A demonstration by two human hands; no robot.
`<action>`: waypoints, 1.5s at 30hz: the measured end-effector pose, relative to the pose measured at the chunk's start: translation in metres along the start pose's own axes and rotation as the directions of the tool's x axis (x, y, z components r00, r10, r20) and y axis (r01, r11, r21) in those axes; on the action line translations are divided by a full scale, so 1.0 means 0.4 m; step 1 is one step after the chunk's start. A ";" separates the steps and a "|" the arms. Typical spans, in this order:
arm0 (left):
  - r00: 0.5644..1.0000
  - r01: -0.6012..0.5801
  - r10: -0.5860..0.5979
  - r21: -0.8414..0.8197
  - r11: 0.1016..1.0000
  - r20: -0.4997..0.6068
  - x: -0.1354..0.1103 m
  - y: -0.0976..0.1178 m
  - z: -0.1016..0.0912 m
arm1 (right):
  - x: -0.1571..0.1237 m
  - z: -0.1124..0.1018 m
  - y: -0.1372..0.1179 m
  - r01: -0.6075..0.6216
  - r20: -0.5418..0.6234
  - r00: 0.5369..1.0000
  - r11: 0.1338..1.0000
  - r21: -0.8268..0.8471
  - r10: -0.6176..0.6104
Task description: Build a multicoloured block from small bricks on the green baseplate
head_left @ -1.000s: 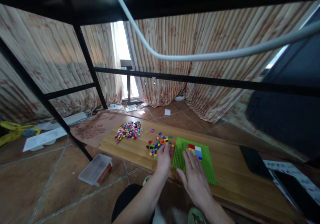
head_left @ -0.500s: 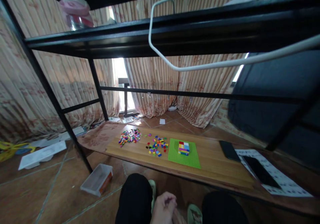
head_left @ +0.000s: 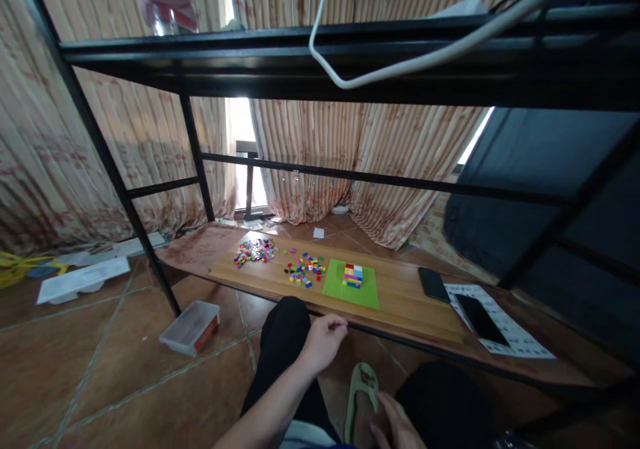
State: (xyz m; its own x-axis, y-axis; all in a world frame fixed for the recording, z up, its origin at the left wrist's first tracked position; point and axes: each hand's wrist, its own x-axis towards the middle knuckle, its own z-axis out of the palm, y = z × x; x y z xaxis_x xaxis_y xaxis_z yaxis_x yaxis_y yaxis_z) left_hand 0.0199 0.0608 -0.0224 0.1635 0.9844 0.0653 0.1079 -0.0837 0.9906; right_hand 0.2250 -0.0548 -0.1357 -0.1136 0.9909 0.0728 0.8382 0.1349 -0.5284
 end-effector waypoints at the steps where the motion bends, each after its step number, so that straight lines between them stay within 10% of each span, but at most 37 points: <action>1: 1.000 -0.006 0.006 0.001 1.000 -0.010 0.006 0.004 0.005 | -0.009 -0.017 0.006 0.007 -0.019 1.000 1.000 -0.002 -0.007; 8: 0.998 -0.038 0.041 0.054 0.998 -0.047 -0.013 0.022 -0.027 | -0.018 -0.077 -0.063 0.016 -0.197 0.980 0.998 0.054 -0.005; 16: 0.992 -0.048 0.074 0.241 0.969 -0.098 -0.018 0.054 -0.189 | 0.110 -0.096 -0.226 0.102 -0.180 0.981 0.983 0.152 -0.075; 29: 0.982 0.173 -0.030 0.828 0.534 -0.186 0.302 -0.051 -0.247 | 0.680 -0.062 -0.313 0.227 -0.184 0.960 0.970 0.082 -0.209; 35: 0.978 0.199 -0.067 0.778 0.596 -0.200 0.391 -0.120 -0.271 | 0.903 0.020 -0.298 0.212 -0.142 0.965 0.974 -0.076 -0.221; 45: 0.991 0.125 -0.067 0.580 0.805 -0.120 0.457 -0.132 -0.338 | 0.944 0.051 -0.270 0.294 -0.073 0.952 0.954 -0.051 -0.298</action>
State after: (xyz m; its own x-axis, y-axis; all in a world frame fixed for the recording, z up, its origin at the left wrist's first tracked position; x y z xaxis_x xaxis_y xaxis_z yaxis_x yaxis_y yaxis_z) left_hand -0.0883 0.2660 -0.0464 0.0374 0.9992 0.0126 0.6760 -0.0346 0.7361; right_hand 0.0807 0.3047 -0.0681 -0.3189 0.9029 0.2882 0.7938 0.4205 -0.4393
